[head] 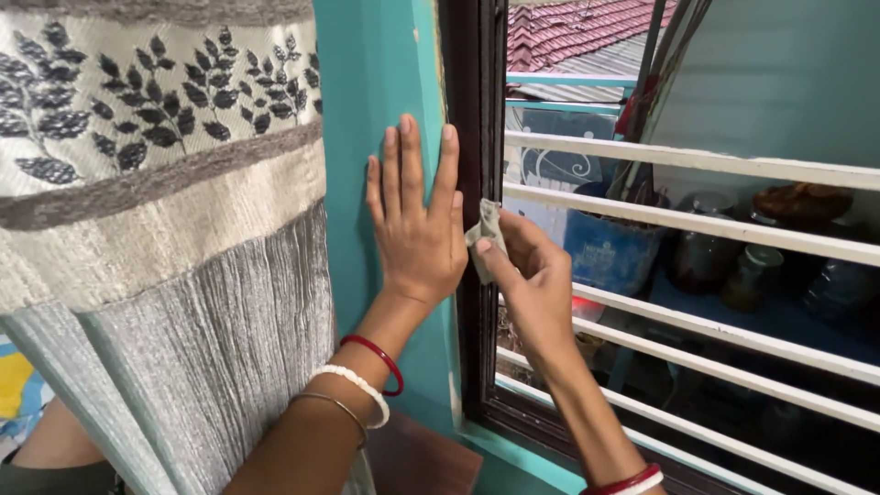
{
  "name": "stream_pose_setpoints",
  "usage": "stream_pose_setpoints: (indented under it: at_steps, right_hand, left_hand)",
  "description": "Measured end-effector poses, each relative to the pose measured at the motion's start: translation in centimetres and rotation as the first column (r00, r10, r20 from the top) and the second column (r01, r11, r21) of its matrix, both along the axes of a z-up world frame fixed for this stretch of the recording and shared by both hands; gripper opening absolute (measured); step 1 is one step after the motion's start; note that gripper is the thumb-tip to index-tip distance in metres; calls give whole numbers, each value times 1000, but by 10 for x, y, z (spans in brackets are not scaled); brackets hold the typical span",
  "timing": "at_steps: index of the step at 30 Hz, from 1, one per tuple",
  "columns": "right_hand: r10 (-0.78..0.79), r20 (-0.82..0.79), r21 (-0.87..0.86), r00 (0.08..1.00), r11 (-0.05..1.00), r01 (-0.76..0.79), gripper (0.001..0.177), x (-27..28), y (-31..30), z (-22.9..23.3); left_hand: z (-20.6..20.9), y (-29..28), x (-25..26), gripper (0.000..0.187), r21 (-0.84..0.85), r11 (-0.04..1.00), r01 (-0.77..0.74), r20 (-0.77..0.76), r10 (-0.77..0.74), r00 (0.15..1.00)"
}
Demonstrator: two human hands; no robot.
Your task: Cleaning the window frame and safety bars with a damp cloth.
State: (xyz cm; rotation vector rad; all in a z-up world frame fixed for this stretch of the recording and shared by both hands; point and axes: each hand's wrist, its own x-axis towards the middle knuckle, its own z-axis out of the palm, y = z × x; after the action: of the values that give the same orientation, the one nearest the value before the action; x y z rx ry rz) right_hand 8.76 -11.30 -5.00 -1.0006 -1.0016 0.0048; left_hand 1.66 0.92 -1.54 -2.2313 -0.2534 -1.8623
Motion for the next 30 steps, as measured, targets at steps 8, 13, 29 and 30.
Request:
stream_pose_setpoints:
  at_steps: [8, 13, 29, 30]
  right_hand:
    - [-102, -159, -249, 982, 967, 60, 39, 26, 14, -210]
    - [-189, -203, -507, 961, 860, 62, 35, 25, 9, -251]
    - [-158, -262, -415, 952, 909, 37, 36, 31, 16, -267]
    - [-177, -294, -382, 939, 923, 54, 37, 28, 16, -266]
  left_hand:
    - [-7, 2, 1, 57, -18, 999, -49, -24, 49, 999]
    - [-2, 2, 5, 57, -16, 999, -46, -21, 46, 999]
    - [-8, 2, 4, 58, -27, 998, -65, -51, 64, 997]
    - [-9, 3, 4, 58, -30, 998, -59, -50, 58, 997]
